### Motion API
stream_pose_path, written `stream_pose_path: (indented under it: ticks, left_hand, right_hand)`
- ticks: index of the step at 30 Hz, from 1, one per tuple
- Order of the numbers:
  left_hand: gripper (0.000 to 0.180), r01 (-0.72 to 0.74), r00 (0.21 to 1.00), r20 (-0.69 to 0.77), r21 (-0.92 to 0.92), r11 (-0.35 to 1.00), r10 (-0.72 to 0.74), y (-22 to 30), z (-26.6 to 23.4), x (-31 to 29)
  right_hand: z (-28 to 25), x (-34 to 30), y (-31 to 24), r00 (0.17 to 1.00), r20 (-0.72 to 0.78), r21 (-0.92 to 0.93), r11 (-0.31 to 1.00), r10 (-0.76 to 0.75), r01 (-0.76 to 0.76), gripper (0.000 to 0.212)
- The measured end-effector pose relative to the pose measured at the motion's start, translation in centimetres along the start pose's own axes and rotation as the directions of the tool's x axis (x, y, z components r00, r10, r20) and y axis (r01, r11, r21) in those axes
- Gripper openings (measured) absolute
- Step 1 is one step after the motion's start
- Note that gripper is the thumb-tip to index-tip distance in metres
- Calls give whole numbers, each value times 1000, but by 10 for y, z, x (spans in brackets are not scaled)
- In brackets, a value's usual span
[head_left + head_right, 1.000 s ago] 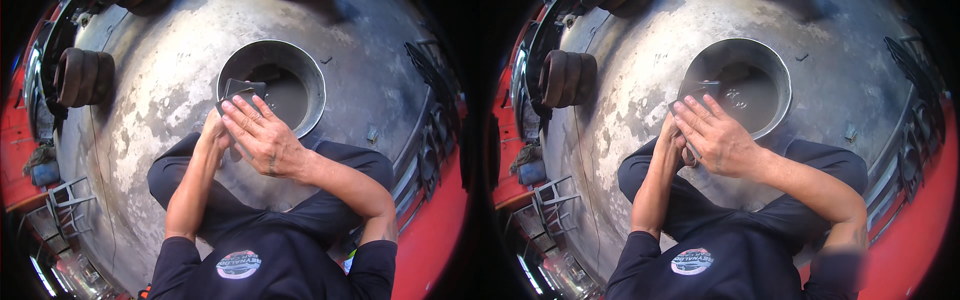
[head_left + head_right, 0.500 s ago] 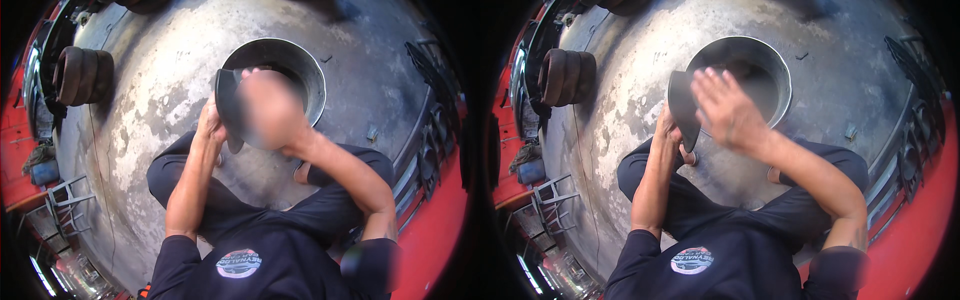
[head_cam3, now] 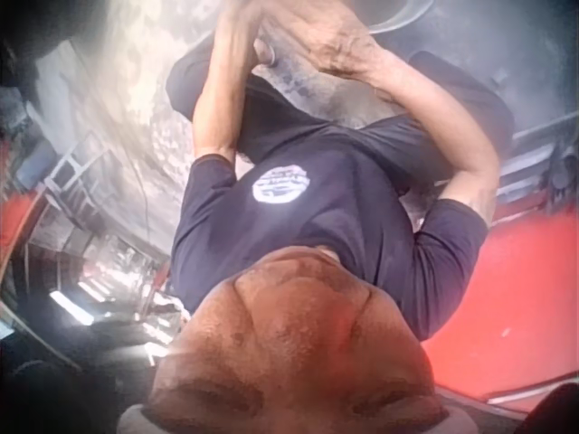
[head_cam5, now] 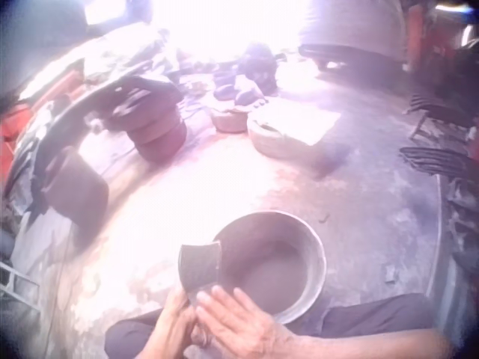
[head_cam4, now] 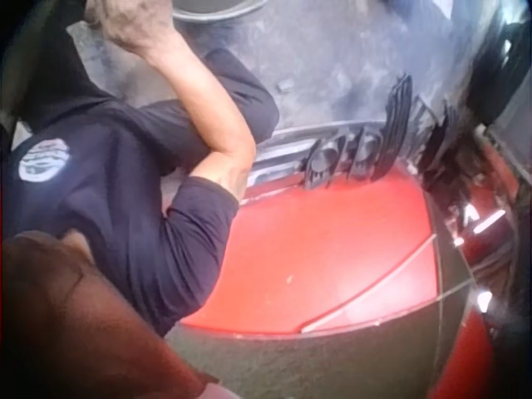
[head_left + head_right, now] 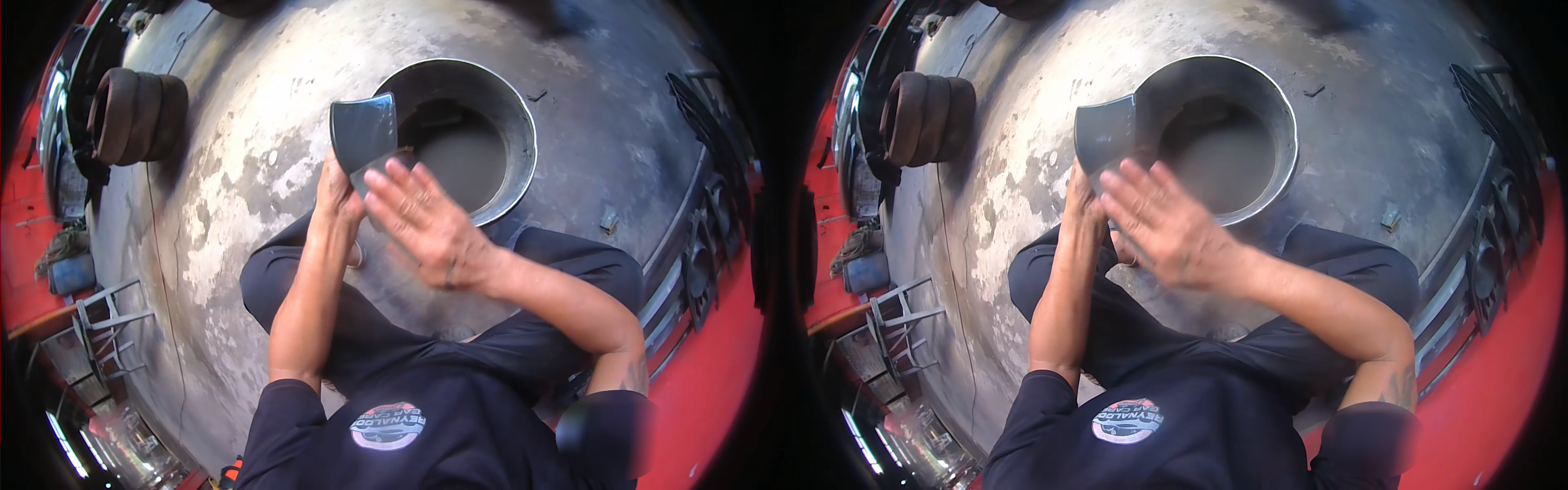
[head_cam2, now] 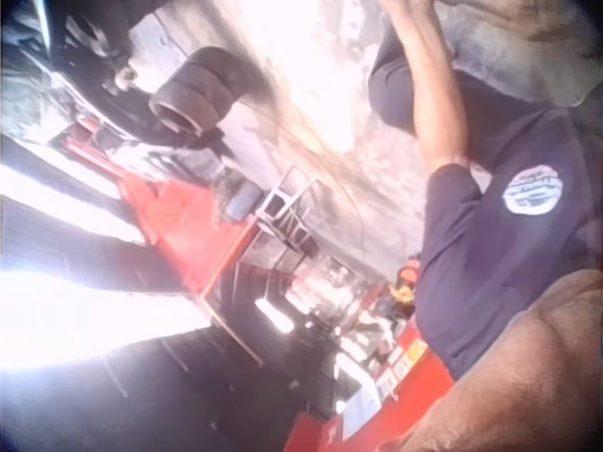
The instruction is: The person wipes a black plastic car grille with a white cloth, then sits on the floor to sand a smaller black plastic trim piece using a sanding block over a metal bucket.
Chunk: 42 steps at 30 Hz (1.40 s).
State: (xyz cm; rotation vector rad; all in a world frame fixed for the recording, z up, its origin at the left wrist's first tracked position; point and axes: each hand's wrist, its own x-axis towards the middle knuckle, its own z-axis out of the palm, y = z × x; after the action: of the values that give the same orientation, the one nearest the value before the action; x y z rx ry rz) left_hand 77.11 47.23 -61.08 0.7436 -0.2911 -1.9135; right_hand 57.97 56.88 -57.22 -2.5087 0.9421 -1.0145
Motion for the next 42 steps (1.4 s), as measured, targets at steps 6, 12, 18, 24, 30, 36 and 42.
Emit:
stream_pose_path:
  ticks: [6,12,18,24,30,36,42]
  left_hand:
    - [37,-16,995,-94,-8,1000,15,-8,25,0]
    - [36,-3,997,79,-179,984,18,-3,18,-1]
    - [28,-41,990,-137,-100,994,27,2,7,3]
    - [13,-120,957,-264,32,992,125,-17,10,8]
    - [29,-218,972,-90,3,976,218,-21,38,-5]
    - [33,-308,917,-128,377,874,378,-20,43,-10]
    - [39,-171,983,71,-6,985,171,-15,51,-11]
  right_hand:
    - [-7,11,46,944,-29,304,903,327,-303,51]
    - [-4,18,49,954,-31,205,936,299,-287,50]
    - [3,0,18,994,111,-53,999,7,-1,54]
    - [-4,24,34,990,22,-23,990,141,-140,55]
    - [-4,22,39,905,-125,352,871,407,-343,53]
    - [-13,25,36,878,-99,513,780,468,-358,56]
    - [-10,22,34,921,-75,409,854,383,-322,55]
